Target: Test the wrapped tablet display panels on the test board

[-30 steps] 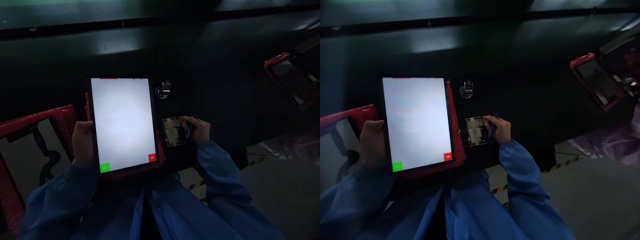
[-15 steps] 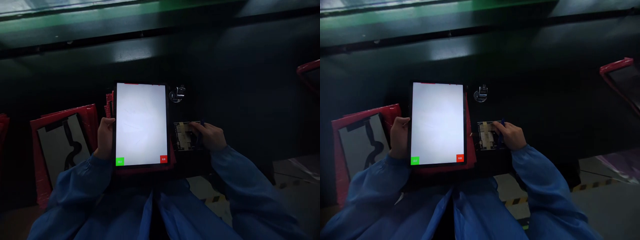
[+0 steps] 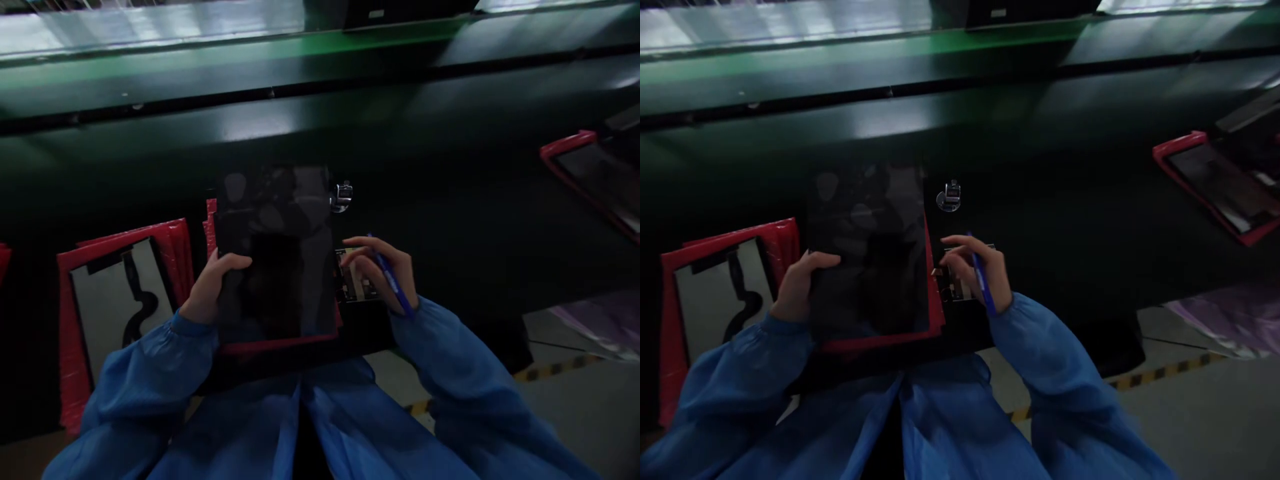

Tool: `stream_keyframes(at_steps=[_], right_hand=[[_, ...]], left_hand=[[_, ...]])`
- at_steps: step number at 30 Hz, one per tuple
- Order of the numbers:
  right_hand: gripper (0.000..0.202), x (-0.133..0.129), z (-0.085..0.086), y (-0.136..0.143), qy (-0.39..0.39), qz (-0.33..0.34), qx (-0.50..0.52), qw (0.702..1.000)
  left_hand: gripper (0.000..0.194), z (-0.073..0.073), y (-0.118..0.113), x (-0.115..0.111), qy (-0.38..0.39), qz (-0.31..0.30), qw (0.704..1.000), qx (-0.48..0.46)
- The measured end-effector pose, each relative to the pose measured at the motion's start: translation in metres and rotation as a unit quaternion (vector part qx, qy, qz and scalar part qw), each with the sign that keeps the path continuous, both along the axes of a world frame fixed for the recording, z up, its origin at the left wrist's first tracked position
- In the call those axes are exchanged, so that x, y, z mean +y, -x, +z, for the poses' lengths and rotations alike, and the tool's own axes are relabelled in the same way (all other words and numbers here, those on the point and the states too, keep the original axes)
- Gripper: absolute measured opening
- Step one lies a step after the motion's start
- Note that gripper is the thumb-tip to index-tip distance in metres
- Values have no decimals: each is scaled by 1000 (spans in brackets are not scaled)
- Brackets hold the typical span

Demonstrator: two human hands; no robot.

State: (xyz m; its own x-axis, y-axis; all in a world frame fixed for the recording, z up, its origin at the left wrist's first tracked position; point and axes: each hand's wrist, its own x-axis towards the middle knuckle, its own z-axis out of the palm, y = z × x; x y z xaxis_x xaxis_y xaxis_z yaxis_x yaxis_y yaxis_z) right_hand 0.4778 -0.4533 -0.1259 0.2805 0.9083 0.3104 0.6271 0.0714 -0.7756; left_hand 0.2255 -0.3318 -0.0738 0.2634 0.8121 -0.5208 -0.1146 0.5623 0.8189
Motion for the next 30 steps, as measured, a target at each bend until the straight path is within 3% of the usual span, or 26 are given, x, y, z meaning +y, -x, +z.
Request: stream_keyframes(at_steps=[3,5,8,10,12,14,16,18,20,23,25,30], right_hand=[[30,21,33,27,-9,136,128,982],[18,35,52,36,-42,170,126,976],[16,50,67,38,-109,182,45,976],[16,56,65,36,-144,186,-31,972],[17,61,54,33,-175,170,-102,964],[16,68,39,32,-236,119,-150,953],[41,77,25,29,-298,50,-147,942],[70,86,15,25,-308,10,-100,946],[74,92,13,17,-251,25,-25,967],[55,91,19,-4,-133,86,83,984],[48,84,26,-22,-87,94,128,984],[46,67,38,-49,7,136,185,973]], left_hand=[[36,11,13,-5,-118,-26,992,40],[36,23,28,-4,-267,-49,958,87],[25,44,54,0,-485,-108,841,215],[21,52,70,4,-554,-198,761,272],[34,52,79,7,-597,-272,690,308],[45,49,82,9,-646,-260,611,376],[49,44,81,9,-691,-222,528,440],[48,41,78,9,-719,-220,476,455],[44,40,74,9,-732,-244,469,429],[43,33,65,12,-717,-274,498,405],[45,23,56,16,-704,-276,501,422],[59,-6,37,28,-683,-292,428,514]])
